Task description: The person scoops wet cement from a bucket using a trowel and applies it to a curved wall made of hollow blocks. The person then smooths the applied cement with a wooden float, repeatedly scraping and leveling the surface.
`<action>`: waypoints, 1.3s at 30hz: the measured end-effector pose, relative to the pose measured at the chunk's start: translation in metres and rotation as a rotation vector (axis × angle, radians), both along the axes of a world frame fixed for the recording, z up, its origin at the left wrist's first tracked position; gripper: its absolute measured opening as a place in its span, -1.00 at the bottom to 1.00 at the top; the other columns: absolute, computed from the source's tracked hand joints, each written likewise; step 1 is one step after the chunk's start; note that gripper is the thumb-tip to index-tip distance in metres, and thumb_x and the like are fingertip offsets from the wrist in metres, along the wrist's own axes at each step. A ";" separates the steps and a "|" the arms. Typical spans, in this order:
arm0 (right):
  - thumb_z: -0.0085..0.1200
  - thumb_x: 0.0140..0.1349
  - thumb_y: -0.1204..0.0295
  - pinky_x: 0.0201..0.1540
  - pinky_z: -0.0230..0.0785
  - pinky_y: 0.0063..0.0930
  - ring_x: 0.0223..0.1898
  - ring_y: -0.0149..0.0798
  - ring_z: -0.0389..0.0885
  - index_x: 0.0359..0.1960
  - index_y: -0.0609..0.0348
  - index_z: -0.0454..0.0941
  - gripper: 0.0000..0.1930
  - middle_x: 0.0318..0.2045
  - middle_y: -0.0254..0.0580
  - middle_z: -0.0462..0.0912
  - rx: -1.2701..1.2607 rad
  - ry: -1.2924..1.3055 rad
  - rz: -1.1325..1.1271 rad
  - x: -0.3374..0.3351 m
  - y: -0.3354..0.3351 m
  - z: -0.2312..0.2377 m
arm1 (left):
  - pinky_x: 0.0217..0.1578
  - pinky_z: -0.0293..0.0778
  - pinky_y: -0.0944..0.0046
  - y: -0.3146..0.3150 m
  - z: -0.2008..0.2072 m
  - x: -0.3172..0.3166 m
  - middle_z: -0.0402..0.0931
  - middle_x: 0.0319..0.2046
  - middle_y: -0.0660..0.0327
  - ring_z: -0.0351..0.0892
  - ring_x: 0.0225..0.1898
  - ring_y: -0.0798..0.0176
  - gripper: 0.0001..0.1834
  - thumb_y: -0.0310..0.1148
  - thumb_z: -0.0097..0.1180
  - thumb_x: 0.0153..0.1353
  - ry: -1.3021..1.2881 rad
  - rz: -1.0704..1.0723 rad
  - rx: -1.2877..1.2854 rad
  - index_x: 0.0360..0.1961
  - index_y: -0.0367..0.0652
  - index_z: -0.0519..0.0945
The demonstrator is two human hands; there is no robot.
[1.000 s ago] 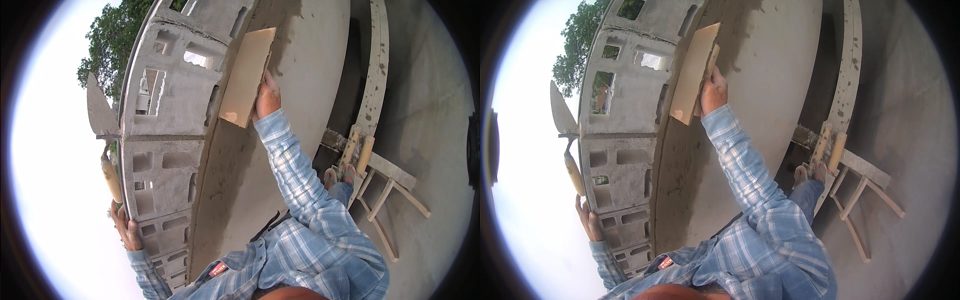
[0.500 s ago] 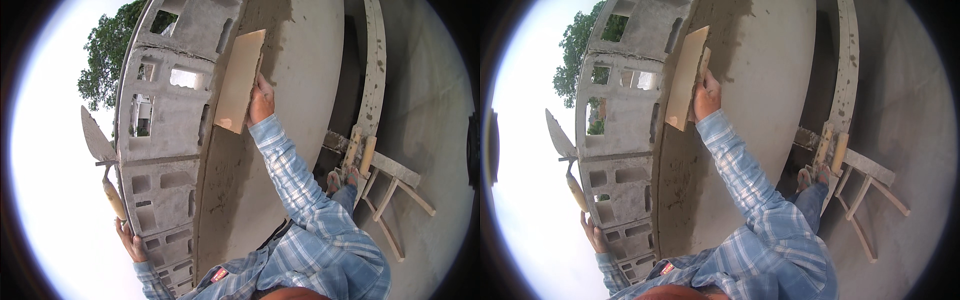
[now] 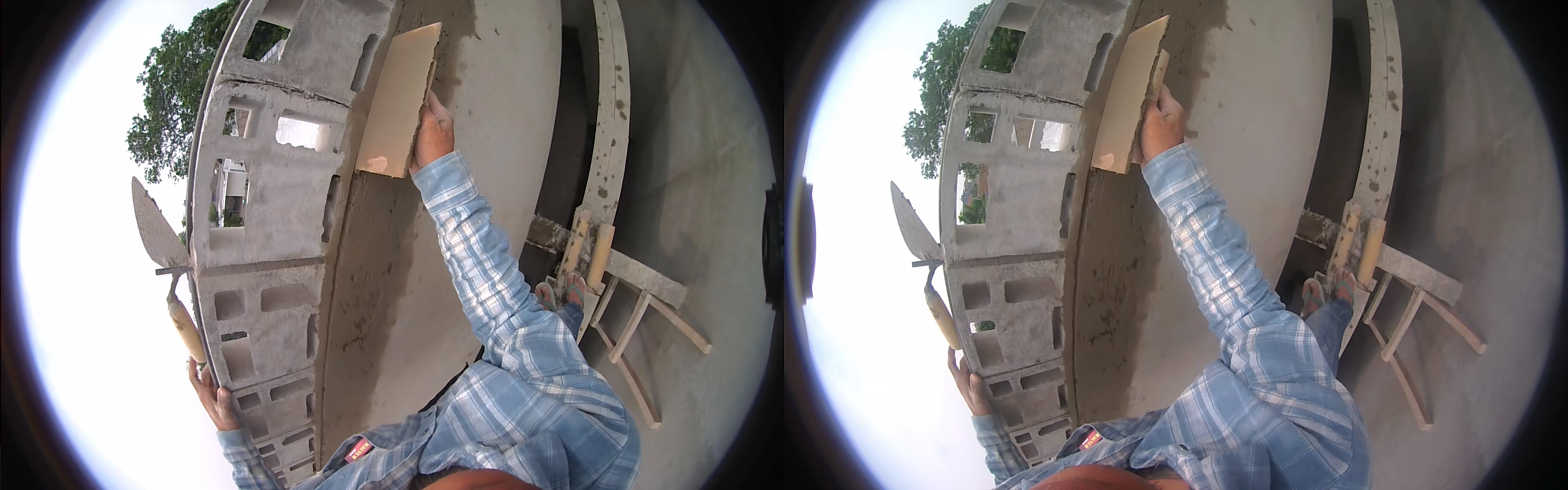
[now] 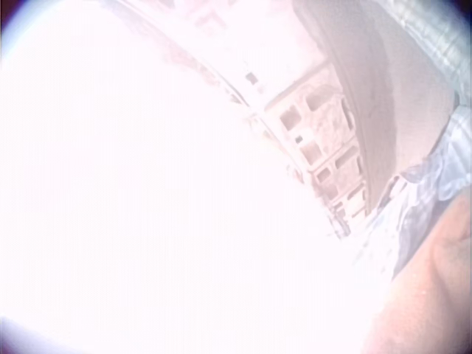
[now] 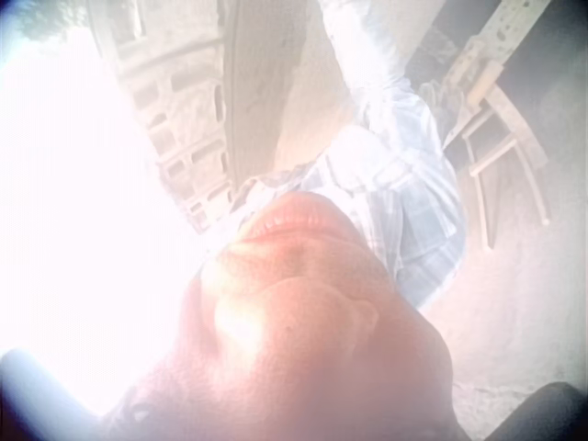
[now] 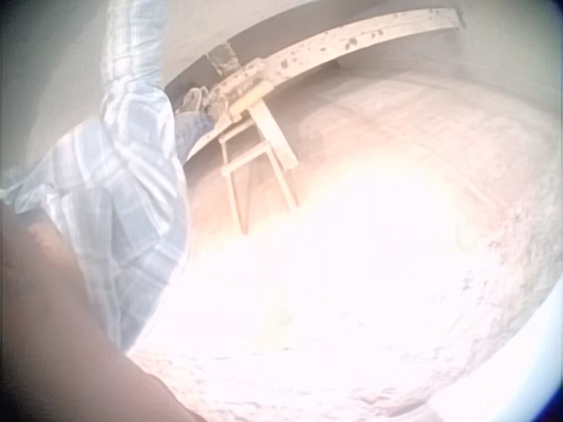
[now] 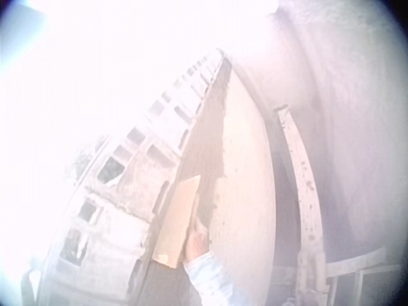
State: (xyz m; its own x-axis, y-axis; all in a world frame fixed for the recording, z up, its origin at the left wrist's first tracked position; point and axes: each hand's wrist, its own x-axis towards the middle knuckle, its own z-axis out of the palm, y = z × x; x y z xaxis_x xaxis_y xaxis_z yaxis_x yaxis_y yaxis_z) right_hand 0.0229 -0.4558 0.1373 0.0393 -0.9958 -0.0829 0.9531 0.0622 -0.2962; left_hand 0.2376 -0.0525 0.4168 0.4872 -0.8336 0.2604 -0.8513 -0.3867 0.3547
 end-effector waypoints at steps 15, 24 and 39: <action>-0.24 0.43 0.40 0.09 0.46 -0.41 0.01 -0.27 0.57 0.26 0.34 0.35 -0.57 0.03 -0.10 0.58 0.063 0.034 -0.074 0.017 -0.010 0.001 | 0.17 0.29 0.11 -0.001 -0.005 -0.005 0.45 0.06 0.01 0.44 0.14 0.10 0.42 0.53 0.24 -0.14 0.020 0.046 -0.046 0.46 -0.29 -0.11; -0.14 0.41 0.26 -0.10 0.56 -0.30 -0.11 -0.13 0.65 0.01 0.28 0.48 -0.65 -0.12 -0.08 0.62 0.146 0.025 -0.039 -0.029 -0.130 -0.015 | 0.20 0.29 0.09 -0.004 -0.005 -0.005 0.48 0.05 0.01 0.44 0.17 0.07 0.50 0.57 0.25 -0.21 0.017 0.102 -0.033 0.46 -0.30 -0.16; -0.02 0.46 0.26 0.20 0.34 -0.40 0.13 -0.31 0.48 0.20 0.38 0.36 -0.55 0.06 -0.05 0.55 -0.058 0.114 0.061 0.035 0.201 0.003 | 0.23 0.26 0.06 0.004 -0.001 0.007 0.49 0.09 -0.09 0.44 0.20 0.02 0.34 0.51 0.15 -0.02 -0.072 0.007 0.032 0.47 -0.27 -0.13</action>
State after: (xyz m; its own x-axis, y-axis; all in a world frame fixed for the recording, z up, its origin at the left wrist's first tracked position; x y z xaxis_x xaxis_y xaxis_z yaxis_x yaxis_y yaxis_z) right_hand 0.0577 -0.2552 0.1407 0.0935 -0.9951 -0.0324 0.9081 0.0986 -0.4070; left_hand 0.2449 -0.0485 0.4158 0.4743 -0.8384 0.2686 -0.8712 -0.4031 0.2803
